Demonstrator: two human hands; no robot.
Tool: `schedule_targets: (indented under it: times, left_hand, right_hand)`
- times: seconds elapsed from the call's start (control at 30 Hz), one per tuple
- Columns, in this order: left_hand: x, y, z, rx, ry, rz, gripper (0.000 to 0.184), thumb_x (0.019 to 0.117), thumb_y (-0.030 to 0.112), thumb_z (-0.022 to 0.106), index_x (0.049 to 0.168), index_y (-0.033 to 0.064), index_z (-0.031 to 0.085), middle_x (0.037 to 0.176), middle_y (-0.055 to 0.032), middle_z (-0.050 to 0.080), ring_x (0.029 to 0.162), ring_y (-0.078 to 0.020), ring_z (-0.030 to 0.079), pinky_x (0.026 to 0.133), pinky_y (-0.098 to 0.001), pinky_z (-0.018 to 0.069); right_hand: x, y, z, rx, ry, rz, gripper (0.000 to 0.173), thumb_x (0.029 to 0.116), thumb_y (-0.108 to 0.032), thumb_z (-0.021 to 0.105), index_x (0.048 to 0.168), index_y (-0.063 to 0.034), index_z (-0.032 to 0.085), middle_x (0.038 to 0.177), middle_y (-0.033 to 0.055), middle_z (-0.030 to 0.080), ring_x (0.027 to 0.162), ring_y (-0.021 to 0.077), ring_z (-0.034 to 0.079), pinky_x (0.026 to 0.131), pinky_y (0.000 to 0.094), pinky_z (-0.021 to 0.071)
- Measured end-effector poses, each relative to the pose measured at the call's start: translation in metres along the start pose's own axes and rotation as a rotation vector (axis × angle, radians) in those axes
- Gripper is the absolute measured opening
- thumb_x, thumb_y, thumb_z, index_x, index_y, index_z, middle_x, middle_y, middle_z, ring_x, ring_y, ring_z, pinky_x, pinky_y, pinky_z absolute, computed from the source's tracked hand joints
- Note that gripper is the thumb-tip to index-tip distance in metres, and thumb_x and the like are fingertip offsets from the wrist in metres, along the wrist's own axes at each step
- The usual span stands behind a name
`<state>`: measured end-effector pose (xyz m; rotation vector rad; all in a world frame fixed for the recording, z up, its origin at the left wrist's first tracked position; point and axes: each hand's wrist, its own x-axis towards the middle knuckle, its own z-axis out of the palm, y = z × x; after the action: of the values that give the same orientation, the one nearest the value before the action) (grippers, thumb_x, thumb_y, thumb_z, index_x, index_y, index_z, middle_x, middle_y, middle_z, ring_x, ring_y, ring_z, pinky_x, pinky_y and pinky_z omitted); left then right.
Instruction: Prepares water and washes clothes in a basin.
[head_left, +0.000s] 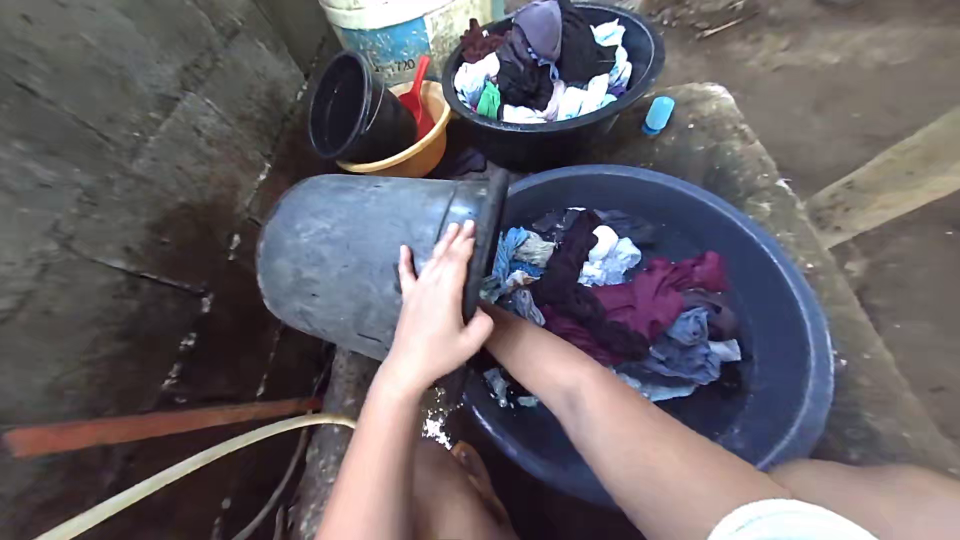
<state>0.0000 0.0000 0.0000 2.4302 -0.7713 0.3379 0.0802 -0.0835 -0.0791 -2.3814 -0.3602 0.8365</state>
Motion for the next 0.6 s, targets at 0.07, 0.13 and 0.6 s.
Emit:
schedule_targets:
  times: [0.07, 0.13, 0.6]
  left_hand:
    - [-0.001, -0.014, -0.012, -0.024, 0.029, -0.033, 0.076, 0.0789, 0.022, 0.061, 0.151, 0.0019, 0.047, 0.159, -0.0099, 0.046, 0.154, -0.0252, 0.032, 0.120, -0.0730, 0.0066]
    - [-0.004, -0.027, -0.024, -0.053, 0.047, -0.077, 0.082, 0.0769, 0.023, 0.062, 0.154, 0.0031, 0.043, 0.161, -0.0093, 0.043, 0.155, -0.0251, 0.029, 0.121, -0.0727, 0.0047]
    - [-0.068, -0.112, -0.078, -0.249, 0.487, -0.649, 0.071, 0.0778, -0.005, 0.058, 0.148, 0.0044, 0.048, 0.138, -0.0173, 0.061, 0.122, -0.0223, 0.062, 0.102, -0.0445, 0.0524]
  right_hand:
    - [0.008, 0.043, 0.024, -0.246, 0.025, -0.024, 0.058, 0.1060, -0.018, 0.055, 0.160, -0.0125, 0.036, 0.171, 0.0172, 0.019, 0.155, 0.0483, 0.016, 0.110, 0.0777, 0.0285]
    - [0.009, 0.104, 0.051, -0.227, 0.175, -0.066, 0.060, 0.0934, -0.006, 0.067, 0.151, -0.0172, 0.053, 0.169, 0.0167, 0.024, 0.152, 0.0505, 0.023, 0.101, 0.0768, 0.0418]
    - [-0.111, 0.246, 0.132, -0.103, 0.082, 0.299, 0.084, 0.0846, -0.021, 0.082, 0.158, -0.0195, 0.042, 0.171, 0.0246, 0.007, 0.155, 0.0518, 0.009, 0.115, 0.0780, 0.0209]
